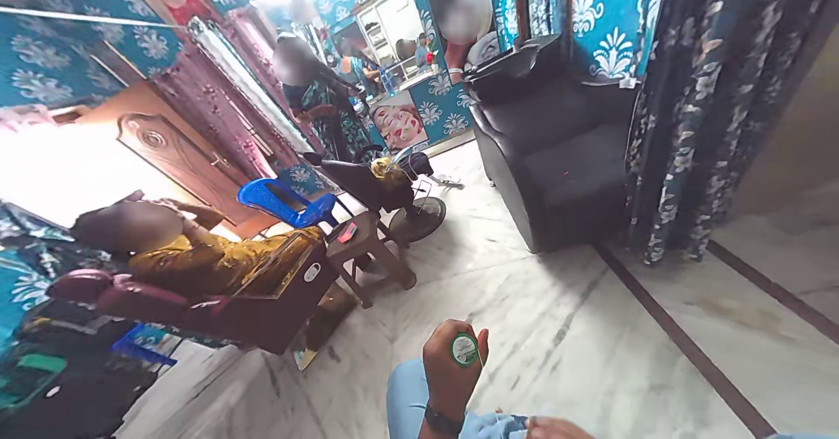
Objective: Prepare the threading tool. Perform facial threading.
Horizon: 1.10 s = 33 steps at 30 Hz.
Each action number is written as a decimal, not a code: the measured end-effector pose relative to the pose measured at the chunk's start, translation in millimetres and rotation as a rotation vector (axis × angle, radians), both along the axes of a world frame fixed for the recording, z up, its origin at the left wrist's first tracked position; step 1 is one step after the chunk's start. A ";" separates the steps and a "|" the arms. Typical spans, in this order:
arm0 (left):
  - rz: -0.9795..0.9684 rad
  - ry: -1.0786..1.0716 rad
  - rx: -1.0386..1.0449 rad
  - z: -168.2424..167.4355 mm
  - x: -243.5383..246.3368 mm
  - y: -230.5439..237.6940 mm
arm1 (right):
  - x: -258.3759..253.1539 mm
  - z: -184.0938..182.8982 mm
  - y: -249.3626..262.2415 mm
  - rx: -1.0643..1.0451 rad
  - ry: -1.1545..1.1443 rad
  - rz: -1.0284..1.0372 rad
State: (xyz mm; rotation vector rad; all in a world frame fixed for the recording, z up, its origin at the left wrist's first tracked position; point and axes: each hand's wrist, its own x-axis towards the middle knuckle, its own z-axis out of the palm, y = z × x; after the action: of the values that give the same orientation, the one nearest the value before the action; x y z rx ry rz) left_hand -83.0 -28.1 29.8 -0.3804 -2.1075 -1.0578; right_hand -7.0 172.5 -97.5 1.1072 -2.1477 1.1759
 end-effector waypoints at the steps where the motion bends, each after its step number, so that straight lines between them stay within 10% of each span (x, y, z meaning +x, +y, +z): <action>1: -0.020 -0.002 -0.008 0.4 0.2 0.5 | -9.5 -3.6 5.4 0.006 -0.050 -0.069; 10: -0.342 -0.015 -0.030 -5.5 20.5 28.8 | -40.1 8.8 53.3 -0.087 -0.207 -0.494; 23: -0.394 -0.170 0.180 -10.1 18.2 15.5 | -35.5 34.4 74.8 0.116 0.254 -0.941; 33: 0.092 -1.066 0.125 -125.0 -12.9 5.2 | -48.1 -5.7 55.7 0.302 0.075 -0.693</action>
State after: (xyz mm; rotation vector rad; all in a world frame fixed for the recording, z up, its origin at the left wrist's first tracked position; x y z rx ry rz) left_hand -95.9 -22.9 -95.3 0.4605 -2.8795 -1.5223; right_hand -55.2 228.2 -103.2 0.4149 -2.3977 0.4996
